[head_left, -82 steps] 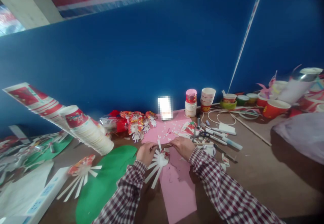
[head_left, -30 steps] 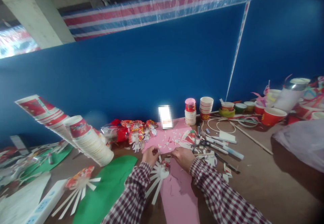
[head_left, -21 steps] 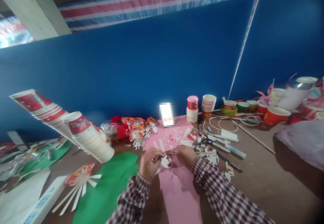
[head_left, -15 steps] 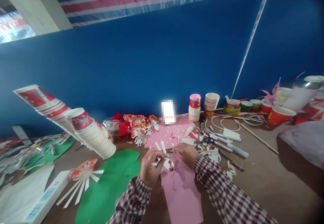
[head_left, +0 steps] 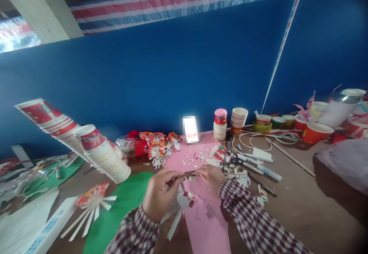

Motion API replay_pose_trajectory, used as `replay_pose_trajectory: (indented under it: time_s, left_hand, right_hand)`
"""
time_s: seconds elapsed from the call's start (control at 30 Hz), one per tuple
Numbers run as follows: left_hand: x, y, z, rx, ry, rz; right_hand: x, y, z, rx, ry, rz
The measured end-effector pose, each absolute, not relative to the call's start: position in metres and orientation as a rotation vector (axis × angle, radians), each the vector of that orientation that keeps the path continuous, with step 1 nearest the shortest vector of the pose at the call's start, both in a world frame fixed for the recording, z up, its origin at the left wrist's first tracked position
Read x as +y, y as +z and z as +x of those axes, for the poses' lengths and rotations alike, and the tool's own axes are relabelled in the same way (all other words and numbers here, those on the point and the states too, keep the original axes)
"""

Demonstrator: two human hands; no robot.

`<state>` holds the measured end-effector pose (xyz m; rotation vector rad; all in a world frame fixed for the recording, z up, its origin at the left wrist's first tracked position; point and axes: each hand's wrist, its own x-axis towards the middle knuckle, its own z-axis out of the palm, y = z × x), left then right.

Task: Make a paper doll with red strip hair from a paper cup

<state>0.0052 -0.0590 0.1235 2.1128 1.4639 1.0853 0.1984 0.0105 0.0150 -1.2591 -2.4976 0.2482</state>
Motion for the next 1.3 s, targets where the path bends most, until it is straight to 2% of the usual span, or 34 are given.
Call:
replay_pose_trajectory:
  time_s: [0.1, 0.33, 0.87, 1.3]
  left_hand:
    - [-0.037, 0.093, 0.008, 1.427, 0.764, 1.979]
    - [-0.001, 0.023, 0.016, 1.475, 0.741, 1.656]
    - [0.017, -0.005, -0.016, 1.201, 0.938, 1.163]
    - [0.015, -0.012, -0.008, 1.245, 1.006, 1.391]
  right_hand:
    - [0.011, 0.015, 0.197, -2.484, 0.235, -1.288]
    - [0.009, 0.018, 0.193, -2.493, 0.152, -1.340]
    - [0.012, 0.004, 0.190, -2.309, 0.106, -1.158]
    - [0.005, 0.021, 0.173, -2.141, 0.187, -1.018]
